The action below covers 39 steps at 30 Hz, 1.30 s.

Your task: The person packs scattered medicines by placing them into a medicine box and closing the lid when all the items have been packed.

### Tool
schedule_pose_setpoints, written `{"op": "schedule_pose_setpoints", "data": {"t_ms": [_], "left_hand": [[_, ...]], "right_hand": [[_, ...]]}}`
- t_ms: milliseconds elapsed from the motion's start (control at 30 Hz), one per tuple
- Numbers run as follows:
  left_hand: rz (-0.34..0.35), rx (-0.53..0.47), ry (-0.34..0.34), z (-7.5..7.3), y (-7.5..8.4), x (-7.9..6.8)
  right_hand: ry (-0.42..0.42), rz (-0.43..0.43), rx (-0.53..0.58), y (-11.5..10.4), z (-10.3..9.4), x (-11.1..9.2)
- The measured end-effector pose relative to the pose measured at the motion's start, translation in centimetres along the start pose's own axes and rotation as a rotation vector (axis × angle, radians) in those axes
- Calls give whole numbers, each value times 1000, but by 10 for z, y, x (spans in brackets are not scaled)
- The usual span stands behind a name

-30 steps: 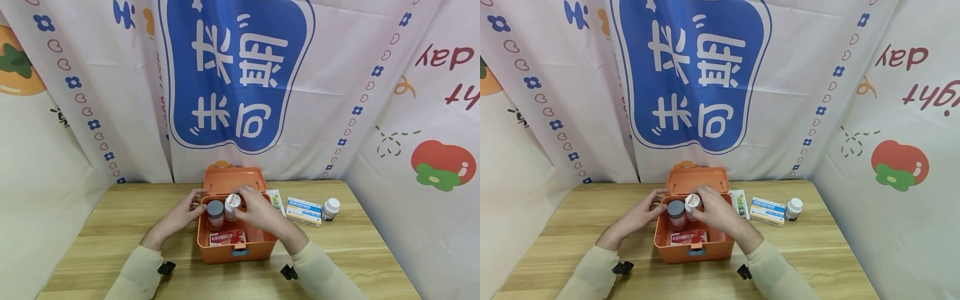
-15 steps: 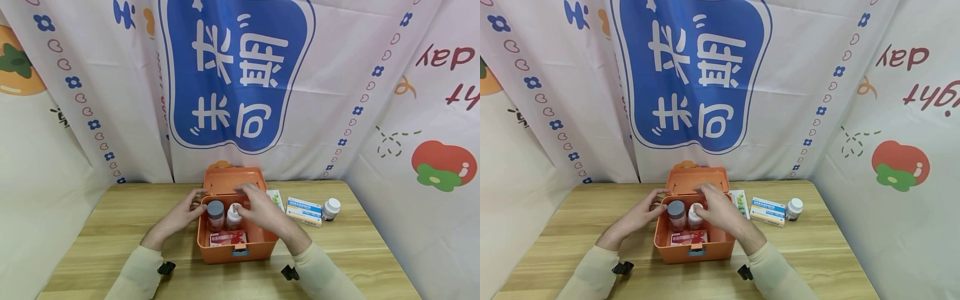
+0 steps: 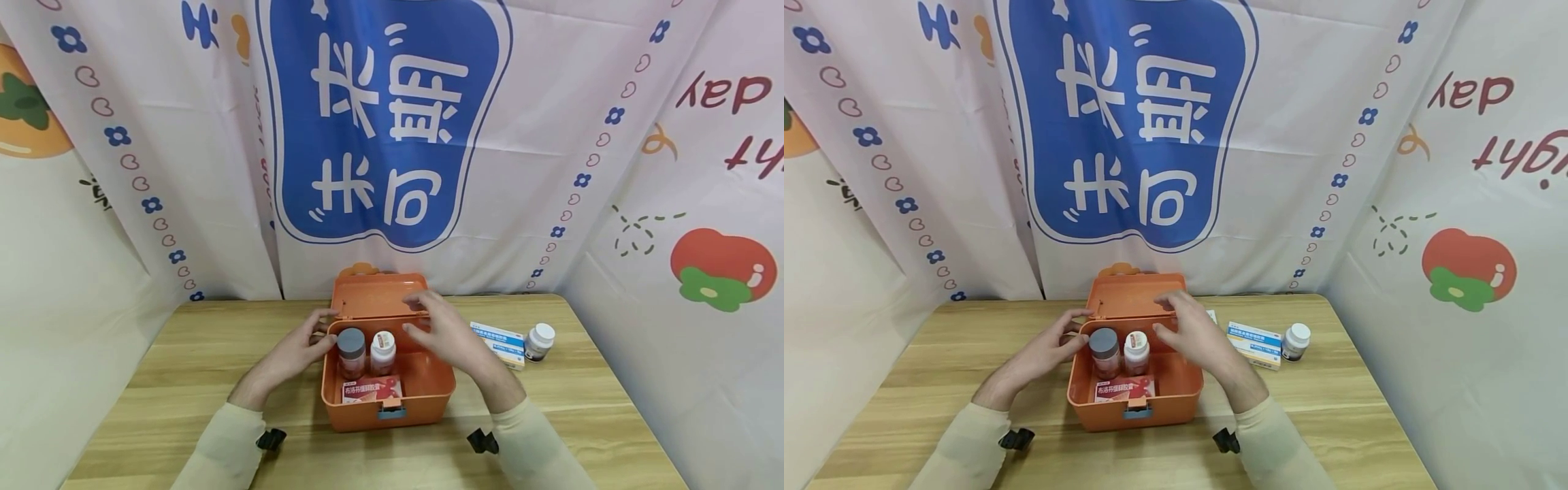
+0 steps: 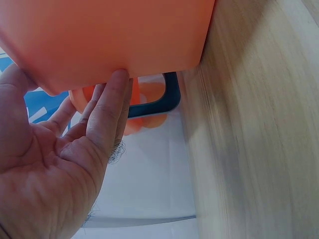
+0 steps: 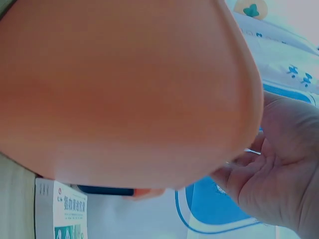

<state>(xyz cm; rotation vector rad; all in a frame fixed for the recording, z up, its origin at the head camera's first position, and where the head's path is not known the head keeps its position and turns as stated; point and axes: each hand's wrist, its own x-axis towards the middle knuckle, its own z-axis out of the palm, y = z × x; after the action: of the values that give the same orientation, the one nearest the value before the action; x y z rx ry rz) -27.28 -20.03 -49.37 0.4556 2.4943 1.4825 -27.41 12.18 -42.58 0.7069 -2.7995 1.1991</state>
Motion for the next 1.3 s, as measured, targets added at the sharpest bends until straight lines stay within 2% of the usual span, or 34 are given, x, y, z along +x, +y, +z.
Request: {"op": "schedule_pose_setpoints", "data": {"t_ms": [200,700,1300], "left_hand": [[20,-12,-3,-1,0,-1],[-6,12,10,0,0,-1],[-12,7,2,0,-2,0]], "right_hand": [[25,7,24,12,-11,-1],[72,80,91,41,-37,-5],[131,164,30,76,-66,-12]]}}
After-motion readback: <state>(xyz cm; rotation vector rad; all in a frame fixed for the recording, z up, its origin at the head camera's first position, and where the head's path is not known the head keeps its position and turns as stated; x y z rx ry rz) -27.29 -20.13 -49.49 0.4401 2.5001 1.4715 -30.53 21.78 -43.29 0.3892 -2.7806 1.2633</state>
